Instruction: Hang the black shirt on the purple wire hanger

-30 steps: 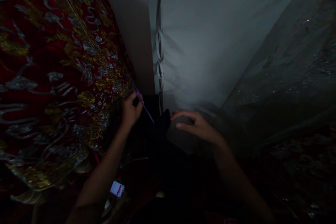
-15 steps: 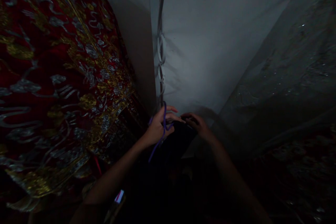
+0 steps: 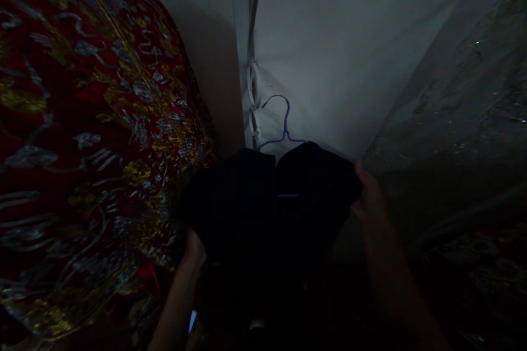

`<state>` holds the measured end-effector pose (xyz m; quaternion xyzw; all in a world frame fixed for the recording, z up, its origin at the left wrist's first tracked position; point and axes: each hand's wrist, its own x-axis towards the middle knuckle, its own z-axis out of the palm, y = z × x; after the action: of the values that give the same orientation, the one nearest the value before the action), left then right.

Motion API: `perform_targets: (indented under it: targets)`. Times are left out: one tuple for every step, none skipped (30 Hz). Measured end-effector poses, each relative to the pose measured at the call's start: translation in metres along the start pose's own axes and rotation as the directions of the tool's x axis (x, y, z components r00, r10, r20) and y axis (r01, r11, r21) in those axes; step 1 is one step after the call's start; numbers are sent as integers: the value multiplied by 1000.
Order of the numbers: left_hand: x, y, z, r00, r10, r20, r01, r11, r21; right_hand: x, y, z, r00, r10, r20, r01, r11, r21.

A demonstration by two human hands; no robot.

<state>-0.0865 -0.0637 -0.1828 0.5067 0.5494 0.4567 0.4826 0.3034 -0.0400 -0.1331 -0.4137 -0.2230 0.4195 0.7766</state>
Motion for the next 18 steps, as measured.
perform_targets:
  targets:
    - [-7,-8,-3,992,-75,-105,60,988,-142,-1,-2,8,1000,-12,-19,12,1000,22]
    - [-13,-14,-4,969,-153,-194,97,958,-269,-3,-3,16,999,-21,-34,23,999,40]
    - [-18,-19,-3,945,-210,-251,115,932,-345,-5,-2,23,999,-25,-39,27,998,50]
    - [-23,-22,0,934,-226,-277,122,929,-348,-7,0,29,999,-18,-28,19,999,49]
    - [-26,-25,3,930,-217,-298,118,942,-315,-9,3,32,1000,0,-7,0,999,37]
    - [-29,-28,6,932,-191,-307,106,957,-272,-11,7,32,1000,23,9,-23,1000,16]
    - [-31,-30,9,938,-160,-308,86,967,-240,-13,11,30,999,32,5,-32,999,-10]
    - [-33,-33,12,941,-136,-310,64,971,-230,-15,15,26,1000,8,-25,-9,999,-45]
    - [-34,-37,14,937,-127,-326,47,969,-241,-18,20,21,995,-63,-79,56,994,-95]
    - [-35,-40,15,931,-132,-341,40,964,-264,-23,24,15,972,-181,-148,157,974,-163]
    - [-35,-44,16,924,-148,-352,42,956,-292,-30,30,10,922,-323,-214,270,931,-245]
    - [-36,-47,18,918,-169,-359,48,945,-322,-38,36,6,853,-453,-258,363,872,-330]
    - [-37,-49,19,914,-191,-358,56,933,-356,-49,44,4,797,-541,-267,418,814,-404]
    - [-37,-49,22,913,-213,-348,66,919,-390,-60,55,5,780,-576,-243,431,777,-458]
    - [-38,-49,24,915,-233,-330,78,903,-422,-73,67,9,812,-551,-190,408,770,-490]
    - [-39,-47,28,918,-248,-310,88,889,-449,-85,81,15,889,-453,-68,357,778,-518]
    - [-40,-45,31,922,-261,-287,101,876,-471,-97,96,22,955,-279,99,286,780,-556]
    - [-41,-42,35,926,-273,-260,118,865,-487,-107,112,30,968,-72,239,208,762,-613]
